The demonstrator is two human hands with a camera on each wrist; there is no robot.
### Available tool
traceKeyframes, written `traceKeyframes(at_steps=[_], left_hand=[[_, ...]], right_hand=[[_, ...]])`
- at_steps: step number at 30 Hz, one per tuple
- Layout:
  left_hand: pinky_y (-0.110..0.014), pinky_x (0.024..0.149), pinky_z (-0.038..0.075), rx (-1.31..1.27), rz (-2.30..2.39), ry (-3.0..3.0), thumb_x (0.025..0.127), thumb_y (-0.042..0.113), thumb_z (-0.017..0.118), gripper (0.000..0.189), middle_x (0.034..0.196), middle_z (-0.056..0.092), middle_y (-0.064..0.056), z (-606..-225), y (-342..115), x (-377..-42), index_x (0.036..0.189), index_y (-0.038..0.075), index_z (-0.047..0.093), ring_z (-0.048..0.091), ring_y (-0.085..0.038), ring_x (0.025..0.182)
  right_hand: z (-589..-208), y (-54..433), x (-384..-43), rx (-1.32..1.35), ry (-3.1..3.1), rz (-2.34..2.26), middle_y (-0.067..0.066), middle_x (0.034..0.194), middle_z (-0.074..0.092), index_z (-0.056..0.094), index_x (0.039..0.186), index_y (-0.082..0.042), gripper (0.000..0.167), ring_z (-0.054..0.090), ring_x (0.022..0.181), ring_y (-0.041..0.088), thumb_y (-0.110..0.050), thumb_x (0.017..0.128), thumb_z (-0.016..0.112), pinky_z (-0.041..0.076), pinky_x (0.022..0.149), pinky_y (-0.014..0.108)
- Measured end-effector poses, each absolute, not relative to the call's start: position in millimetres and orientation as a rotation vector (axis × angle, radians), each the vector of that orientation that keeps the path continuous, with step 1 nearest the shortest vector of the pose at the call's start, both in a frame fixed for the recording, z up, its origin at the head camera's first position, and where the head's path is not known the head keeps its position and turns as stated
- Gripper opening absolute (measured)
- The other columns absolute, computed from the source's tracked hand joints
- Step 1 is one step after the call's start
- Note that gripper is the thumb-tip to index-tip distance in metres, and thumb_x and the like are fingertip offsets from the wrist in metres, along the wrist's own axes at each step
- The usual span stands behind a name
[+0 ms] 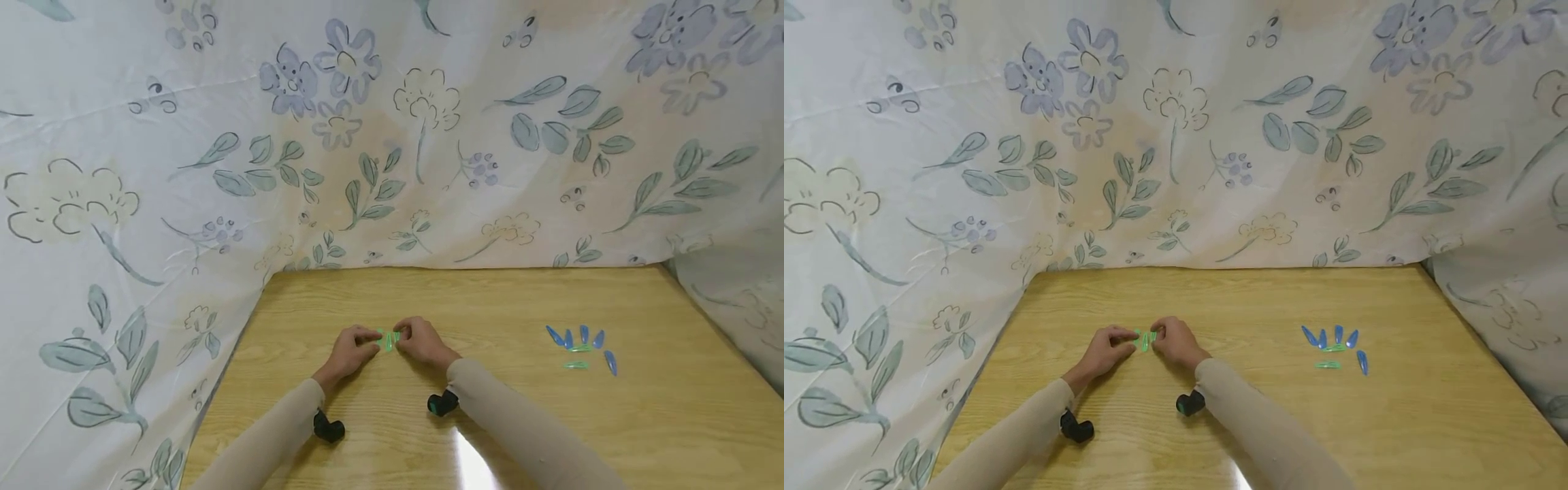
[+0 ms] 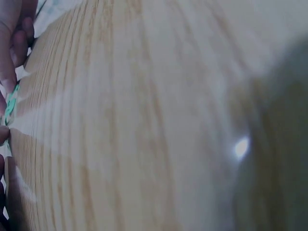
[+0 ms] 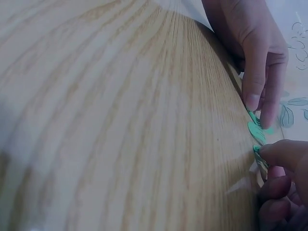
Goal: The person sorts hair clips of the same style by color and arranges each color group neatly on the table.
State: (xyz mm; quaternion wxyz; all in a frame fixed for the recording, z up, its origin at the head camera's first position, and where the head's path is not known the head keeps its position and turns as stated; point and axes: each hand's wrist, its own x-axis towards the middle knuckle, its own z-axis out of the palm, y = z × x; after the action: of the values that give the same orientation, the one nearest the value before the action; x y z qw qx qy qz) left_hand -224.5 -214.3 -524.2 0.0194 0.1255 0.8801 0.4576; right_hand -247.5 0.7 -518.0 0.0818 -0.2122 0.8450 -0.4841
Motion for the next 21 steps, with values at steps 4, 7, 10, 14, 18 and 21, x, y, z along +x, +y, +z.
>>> traceKeyframes(at_steps=[4, 7, 10, 14, 18, 21], left_hand=[[-0.049, 0.097, 0.044, 0.374, 1.435, 2.733, 0.090, 0.005, 0.073, 0.019, 0.106, 0.065, -0.005, -523.9, -213.9, -225.1, 0.108, 0.007, 0.077, 0.057, -0.028, 0.106], [-0.049, 0.097, 0.044, 0.368, 1.438, 2.731, 0.090, 0.004, 0.073, 0.019, 0.106, 0.066, -0.005, -524.1, -213.7, -224.8, 0.108, 0.006, 0.077, 0.058, -0.027, 0.106], [-0.048, 0.096, 0.045, 0.363, 1.444, 2.728, 0.089, 0.004, 0.073, 0.019, 0.106, 0.066, -0.005, -524.4, -213.3, -225.0, 0.108, 0.006, 0.078, 0.058, -0.027, 0.106], [-0.046, 0.093, 0.046, 0.381, 1.434, 2.733, 0.090, 0.005, 0.073, 0.019, 0.107, 0.066, -0.006, -526.5, -213.0, -225.2, 0.109, 0.006, 0.077, 0.058, -0.026, 0.105], [-0.047, 0.093, 0.046, 0.405, 1.427, 2.745, 0.091, 0.005, 0.072, 0.019, 0.107, 0.066, -0.006, -527.0, -213.2, -224.6, 0.109, 0.005, 0.077, 0.058, -0.027, 0.105], [-0.049, 0.094, 0.046, 0.406, 1.438, 2.745, 0.091, 0.004, 0.072, 0.019, 0.108, 0.066, -0.007, -525.9, -213.2, -223.4, 0.109, 0.005, 0.077, 0.058, -0.028, 0.106]], right_hand=[[-518.7, 0.8, -249.5, -0.622, 2.514, -1.448, 0.000, 0.073, 0.058, 0.066, 0.118, 0.009, 0.034, 0.049, 0.059, 0.010, 0.004, 0.085, 0.068, 0.040, 0.055, 0.023], [-517.8, 1.9, -249.1, -0.607, 2.476, -1.483, 0.001, 0.075, 0.059, 0.065, 0.119, 0.010, 0.035, 0.050, 0.060, 0.010, 0.004, 0.085, 0.068, 0.041, 0.056, 0.023], [-517.0, 4.5, -249.3, -0.598, 2.403, -1.551, 0.004, 0.078, 0.062, 0.063, 0.123, 0.010, 0.037, 0.050, 0.059, 0.010, 0.004, 0.086, 0.067, 0.042, 0.054, 0.023], [-517.1, 10.5, -248.7, -0.592, 2.349, -1.613, 0.006, 0.084, 0.066, 0.062, 0.126, 0.009, 0.037, 0.053, 0.061, 0.010, 0.002, 0.090, 0.066, 0.045, 0.055, 0.024], [-515.2, 18.2, -247.2, -0.590, 2.344, -1.631, 0.008, 0.091, 0.066, 0.062, 0.126, 0.008, 0.035, 0.057, 0.065, 0.012, 0.000, 0.092, 0.065, 0.048, 0.057, 0.025], [-510.9, 24.9, -245.3, -0.613, 2.325, -1.652, 0.010, 0.093, 0.065, 0.061, 0.127, 0.008, 0.035, 0.057, 0.065, 0.015, 0.001, 0.093, 0.063, 0.048, 0.056, 0.026]])
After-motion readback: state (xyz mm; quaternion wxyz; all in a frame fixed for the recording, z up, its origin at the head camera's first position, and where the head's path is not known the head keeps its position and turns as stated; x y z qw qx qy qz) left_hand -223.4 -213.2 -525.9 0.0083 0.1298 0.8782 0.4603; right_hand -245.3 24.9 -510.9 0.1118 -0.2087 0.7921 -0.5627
